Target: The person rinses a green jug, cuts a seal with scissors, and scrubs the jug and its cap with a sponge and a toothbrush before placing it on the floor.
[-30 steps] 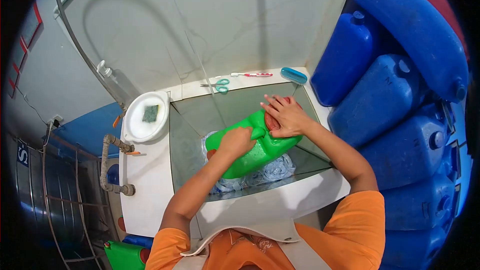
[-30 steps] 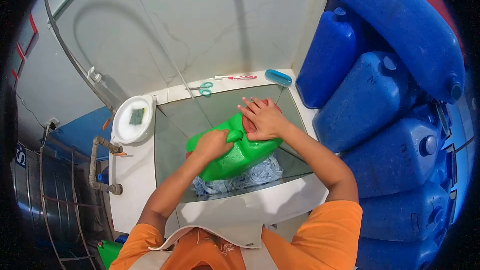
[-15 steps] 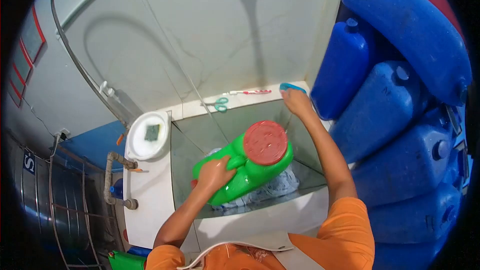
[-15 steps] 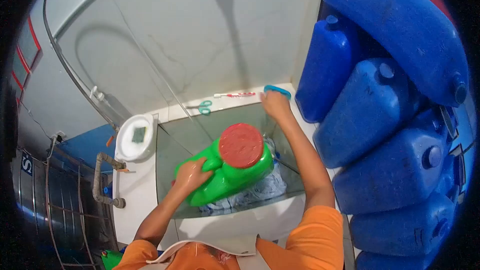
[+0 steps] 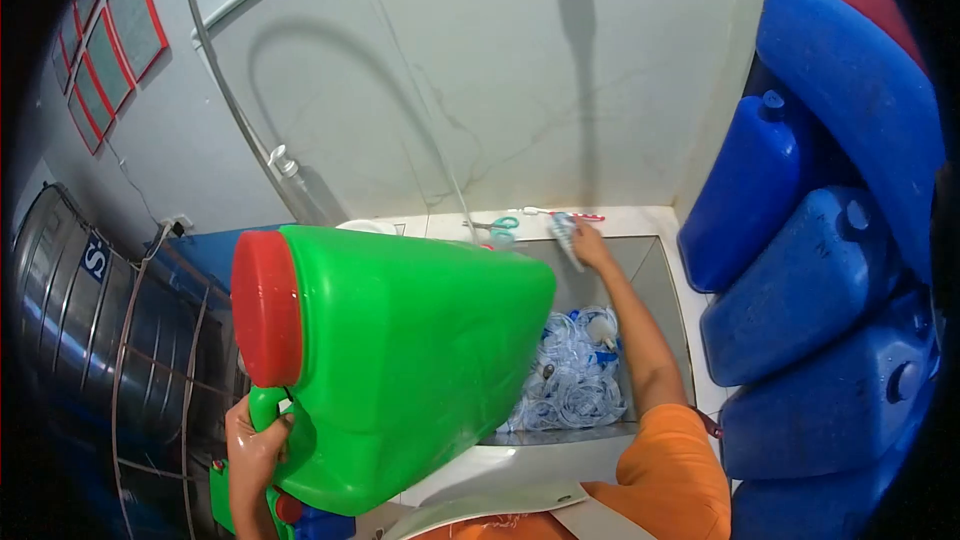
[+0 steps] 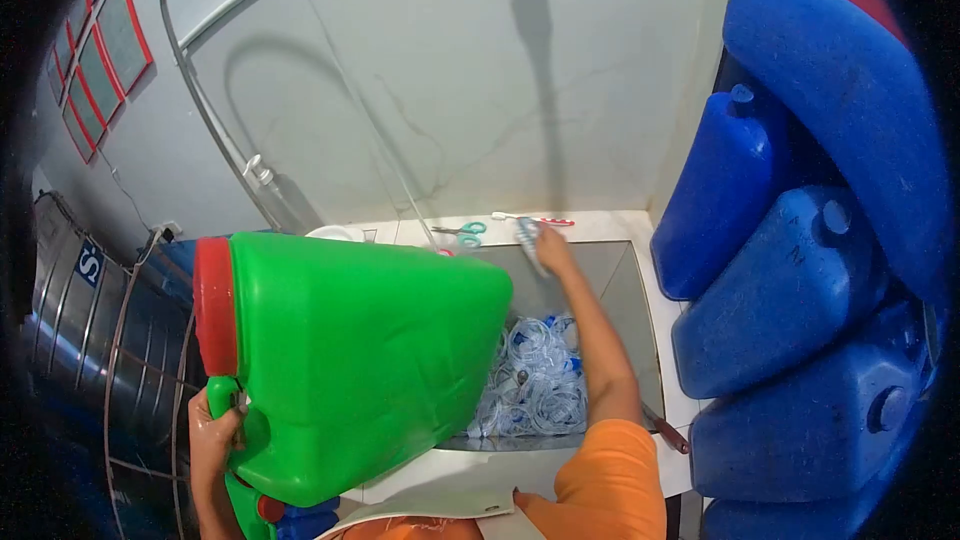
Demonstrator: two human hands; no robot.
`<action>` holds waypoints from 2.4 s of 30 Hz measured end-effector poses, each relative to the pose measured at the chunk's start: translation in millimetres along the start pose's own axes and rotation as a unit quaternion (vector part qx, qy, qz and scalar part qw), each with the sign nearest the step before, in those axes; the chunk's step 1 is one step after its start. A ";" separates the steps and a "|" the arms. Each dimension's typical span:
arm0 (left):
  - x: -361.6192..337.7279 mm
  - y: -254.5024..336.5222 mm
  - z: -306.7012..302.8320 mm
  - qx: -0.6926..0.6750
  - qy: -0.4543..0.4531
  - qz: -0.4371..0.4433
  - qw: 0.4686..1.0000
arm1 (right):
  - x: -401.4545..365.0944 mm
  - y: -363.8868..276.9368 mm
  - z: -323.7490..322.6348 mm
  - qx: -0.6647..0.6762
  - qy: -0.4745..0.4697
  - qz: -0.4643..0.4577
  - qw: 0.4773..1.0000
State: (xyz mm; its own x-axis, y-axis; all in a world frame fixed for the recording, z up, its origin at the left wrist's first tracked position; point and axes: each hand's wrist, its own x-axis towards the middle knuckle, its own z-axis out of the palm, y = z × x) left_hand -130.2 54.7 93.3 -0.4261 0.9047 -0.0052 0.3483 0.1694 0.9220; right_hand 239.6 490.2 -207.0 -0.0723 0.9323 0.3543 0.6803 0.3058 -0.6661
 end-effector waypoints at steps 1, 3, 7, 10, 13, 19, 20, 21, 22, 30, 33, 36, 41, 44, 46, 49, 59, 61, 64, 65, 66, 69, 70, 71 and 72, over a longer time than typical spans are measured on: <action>-4.6 -3.4 -3.4 -0.012 0.014 0.000 1.000 | -5.8 -30.0 13.3 0.109 -0.059 0.054 0.991; -12.0 -10.7 -1.3 -0.026 0.025 -0.018 0.999 | -27.2 -73.3 51.3 0.384 -0.176 0.086 0.902; -16.9 -29.4 3.1 -0.046 0.061 -0.038 0.996 | -141.4 -136.9 97.7 0.501 -0.301 0.101 0.806; -10.7 -36.5 0.4 -0.057 0.051 -0.045 0.996 | -213.5 -147.7 95.6 0.488 -0.318 0.127 0.803; -3.5 -48.2 -1.0 -0.066 0.034 -0.051 0.996 | -162.9 -137.0 74.2 0.476 -0.302 0.123 0.817; -0.9 -68.0 7.5 -0.083 0.026 -0.059 0.994 | -85.0 -123.6 49.6 0.508 -0.308 0.151 0.790; -0.5 -68.1 9.8 -0.094 0.033 -0.062 0.993 | -122.8 -122.6 64.7 0.495 -0.304 0.144 0.801; -0.8 -65.8 9.4 -0.084 0.037 -0.064 0.994 | -168.5 -121.7 76.6 0.489 -0.301 0.142 0.806; 1.0 -65.4 8.7 -0.084 0.036 -0.063 0.994 | -208.8 -122.2 81.8 0.483 -0.299 0.146 0.810; 8.1 -78.0 7.7 -0.074 0.024 -0.067 0.995 | -39.6 -66.3 34.0 0.654 -0.424 0.173 0.602; 8.7 -80.5 13.6 -0.092 0.054 -0.065 0.992 | -117.7 -83.6 74.4 0.571 -0.371 0.212 0.701; 15.8 -74.3 9.9 -0.085 0.061 -0.068 0.992 | -238.9 -76.7 91.1 0.483 -0.341 0.257 0.765; 28.0 -72.5 16.0 -0.117 0.036 -0.087 0.989 | -119.1 41.0 40.4 0.056 0.022 0.123 0.991; 36.6 -67.9 14.2 -0.099 0.023 -0.096 0.990 | -33.8 -9.0 -87.0 -0.209 0.136 0.186 0.950; 42.0 -67.0 15.8 -0.063 0.018 -0.067 0.996 | 2.8 16.5 -115.5 -0.344 0.140 0.158 0.915; 43.0 -61.4 20.4 -0.063 0.029 -0.067 0.995 | 24.1 72.0 -114.1 -0.464 0.267 0.168 0.828; 38.2 -63.5 20.7 -0.049 0.037 -0.089 0.994 | 23.8 65.4 -111.6 -0.305 0.122 0.184 0.927; 37.7 -63.9 21.7 -0.056 0.033 -0.086 0.994 | 22.1 96.1 -106.5 -0.370 0.147 0.158 0.904; 41.6 -61.6 22.3 -0.047 0.033 -0.073 0.996 | 36.7 54.7 -97.7 -0.470 0.201 0.119 0.851; 41.3 -61.0 22.6 -0.027 0.026 -0.073 0.997 | 40.5 17.5 -101.0 -0.475 0.095 0.053 0.873; 41.9 -60.3 23.5 -0.028 0.029 -0.077 0.996 | 48.1 -13.4 -95.9 -0.475 -0.012 -0.013 0.880; 42.5 -59.3 28.9 -0.034 0.009 -0.073 0.997 | 62.6 -112.1 -40.7 0.017 -0.186 0.004 0.982; 42.5 -59.6 30.8 -0.035 0.011 -0.076 0.996 | 63.1 -151.8 -29.7 0.020 -0.315 -0.009 0.949; 41.6 -59.9 31.3 -0.033 0.002 -0.071 0.997 | 52.4 -194.7 -27.9 0.090 -0.360 0.041 0.928; 40.7 -59.4 30.7 -0.033 -0.003 -0.065 0.997 | 43.4 -226.0 -28.4 0.157 -0.402 0.087 0.898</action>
State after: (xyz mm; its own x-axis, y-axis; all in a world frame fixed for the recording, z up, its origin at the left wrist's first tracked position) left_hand -142.6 93.5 26.4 -0.4588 0.8792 -0.1287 0.2342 0.2594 0.9369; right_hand 103.4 456.1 -22.4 -0.5735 0.7711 -0.2765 0.5014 0.0635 -0.8629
